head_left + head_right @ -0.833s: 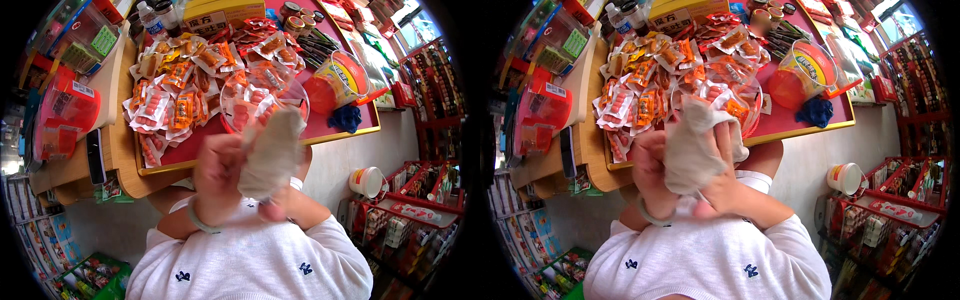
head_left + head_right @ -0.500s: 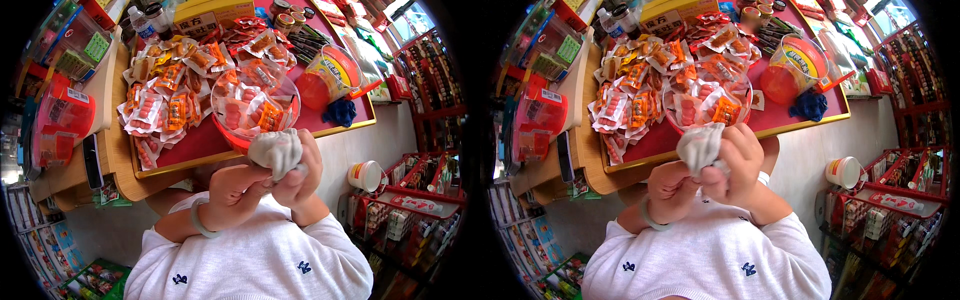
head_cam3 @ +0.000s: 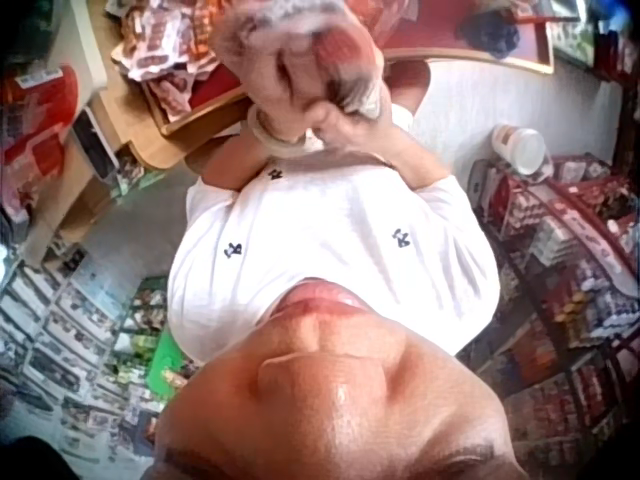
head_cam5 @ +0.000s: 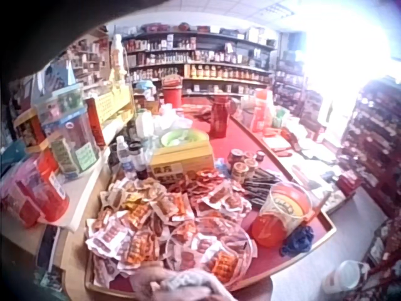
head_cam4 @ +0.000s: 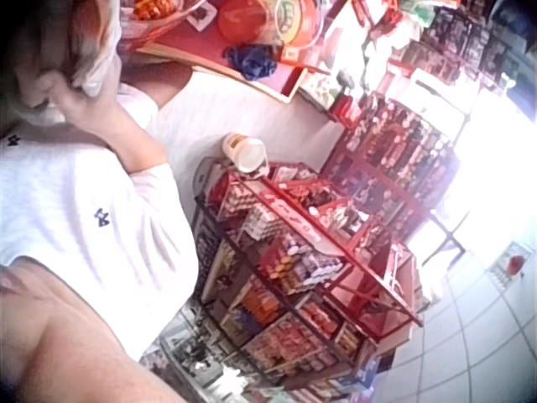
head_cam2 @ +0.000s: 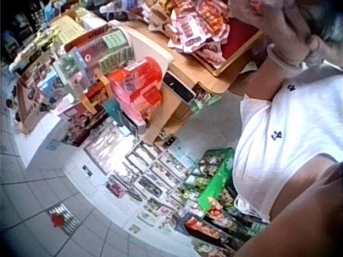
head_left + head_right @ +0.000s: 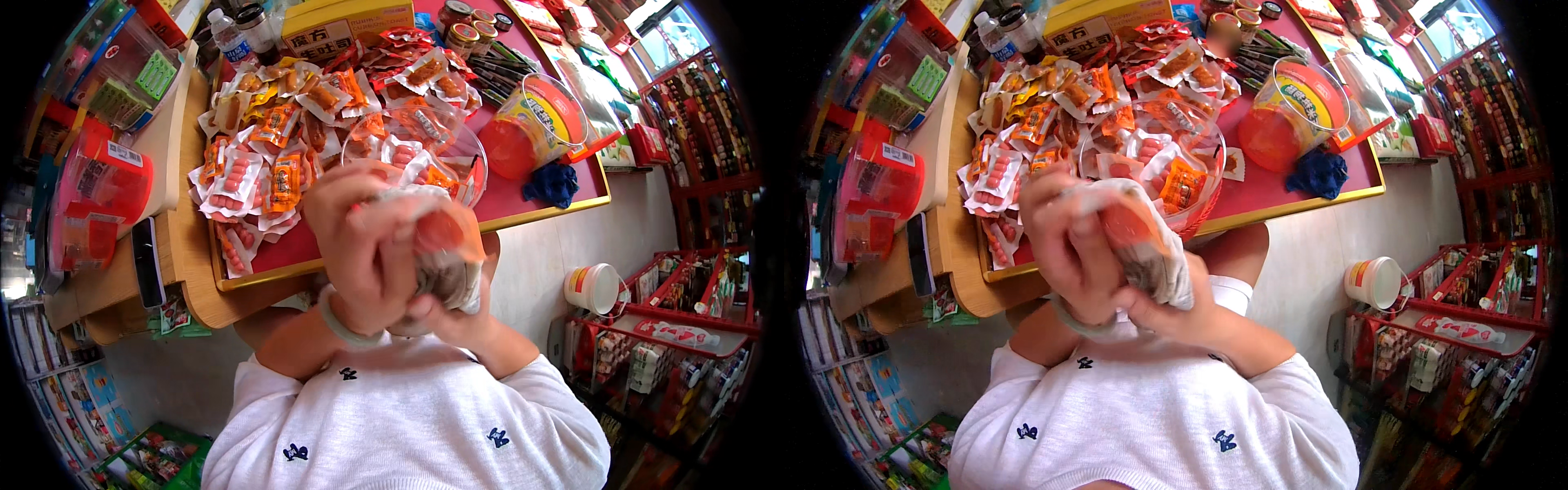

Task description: The person sits at a table in a store and sorts small, individually wrapped orange snack packets. They pick up packets from a pile on the table and place them into a clear plastic bowl, occasionally using a cloth to wipe their hands or the items.

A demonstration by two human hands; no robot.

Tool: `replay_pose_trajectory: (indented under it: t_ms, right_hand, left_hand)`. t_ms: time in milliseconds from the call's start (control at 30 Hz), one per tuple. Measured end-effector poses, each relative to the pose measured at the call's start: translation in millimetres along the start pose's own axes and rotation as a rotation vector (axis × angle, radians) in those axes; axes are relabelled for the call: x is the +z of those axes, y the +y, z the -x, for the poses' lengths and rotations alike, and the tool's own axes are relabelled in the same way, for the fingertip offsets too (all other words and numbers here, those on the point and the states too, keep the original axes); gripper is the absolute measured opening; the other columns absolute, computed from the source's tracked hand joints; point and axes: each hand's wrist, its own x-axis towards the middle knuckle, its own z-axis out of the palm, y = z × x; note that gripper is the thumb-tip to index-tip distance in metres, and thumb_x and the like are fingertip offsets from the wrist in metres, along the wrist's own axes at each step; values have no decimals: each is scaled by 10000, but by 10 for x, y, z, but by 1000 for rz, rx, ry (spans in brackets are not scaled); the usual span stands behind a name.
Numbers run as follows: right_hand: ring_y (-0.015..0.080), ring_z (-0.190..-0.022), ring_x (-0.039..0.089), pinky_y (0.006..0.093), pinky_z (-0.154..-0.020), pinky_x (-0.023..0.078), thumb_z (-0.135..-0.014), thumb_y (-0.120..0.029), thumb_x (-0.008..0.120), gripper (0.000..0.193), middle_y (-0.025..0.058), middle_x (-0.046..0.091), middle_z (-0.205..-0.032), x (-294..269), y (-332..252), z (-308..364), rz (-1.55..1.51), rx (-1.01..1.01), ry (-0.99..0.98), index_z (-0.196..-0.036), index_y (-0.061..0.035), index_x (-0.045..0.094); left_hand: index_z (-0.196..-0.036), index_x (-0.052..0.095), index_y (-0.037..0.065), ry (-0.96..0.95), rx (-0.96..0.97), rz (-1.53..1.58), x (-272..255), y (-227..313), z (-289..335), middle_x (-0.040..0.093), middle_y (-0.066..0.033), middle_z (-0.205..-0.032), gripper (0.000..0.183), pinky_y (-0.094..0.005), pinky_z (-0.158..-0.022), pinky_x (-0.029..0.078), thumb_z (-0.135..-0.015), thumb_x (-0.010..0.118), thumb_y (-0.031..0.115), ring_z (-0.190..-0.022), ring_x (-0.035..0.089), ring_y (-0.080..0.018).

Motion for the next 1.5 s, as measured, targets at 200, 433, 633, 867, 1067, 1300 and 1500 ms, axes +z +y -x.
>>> replay_pose_trajectory:
  t_ms: [200, 433, 633, 867, 1067, 1300, 1500]
  right_hand:
    - [167, -1069, 572, 332, -914, 478, -1003, -321, 429, 406, 78, 569, -1206, -500, 31, 91, -222, 9, 767, -1292, -38, 459]
    - [130, -1102, 537, 278, -927, 444, -961, -121, 515, 358, 67, 531, -1265, -872, 271, -77, -119, 123, 739, -1296, -12, 451]
    - [92, -971, 504, 239, -858, 408, -898, -112, 563, 369, 35, 518, -1111, -905, 496, -436, 31, 425, 358, -1242, -26, 461]
    - [98, -1052, 483, 230, -915, 374, -761, 54, 430, 576, 68, 484, -1195, -630, -46, -216, 118, 299, 261, -1333, -8, 415]
    - [57, -790, 451, 188, -656, 390, -760, 73, 441, 588, -8, 490, -1039, -676, 73, -155, 8, 459, 365, -1339, -28, 414]
    - [36, -710, 461, 176, -595, 374, -773, 68, 440, 607, -15, 517, -954, -531, 71, 10, -66, 513, 388, -1371, -19, 385]
    - [61, -820, 504, 195, -669, 420, -780, 61, 456, 584, 10, 536, -1063, -491, -20, -10, -155, 510, 413, -1357, -2, 391]
  left_hand:
    - [-907, 580, 29, 41, -343, 180, 160, -425, -387, 602, -53, -711, 153, -266, -552, 439, -973, 520, 153, -648, 592, -114]
    - [-1082, 641, 45, -623, -156, -326, 333, -395, -302, 658, -115, -945, 324, -417, -826, 439, -941, 556, 324, -854, 618, -303]
    - [-1409, 267, -18, -117, -642, 181, 119, -632, 252, 432, -151, -1327, 641, -380, -1063, 282, -886, 580, 180, -1202, 442, -231]
    - [-1460, 167, -32, -273, -810, 635, -153, -70, 196, 416, -120, -1260, 713, -301, -1045, 311, -777, 372, -51, -1147, 440, -186]
    - [-1453, 181, -47, -230, -930, 707, -163, -207, 91, 287, -177, -1461, 711, -310, -1096, 247, -757, 319, -90, -1316, 335, -216]
    - [-1455, 126, -72, -237, -1102, 751, -390, -85, 81, 220, -189, -1495, 782, -336, -1146, 137, -695, 294, -146, -1411, 191, -239]
    - [-1468, 74, -58, -350, -725, 606, -472, -4, 106, 176, -196, -1517, 808, -312, -1144, 132, -700, 311, -141, -1405, 201, -220]
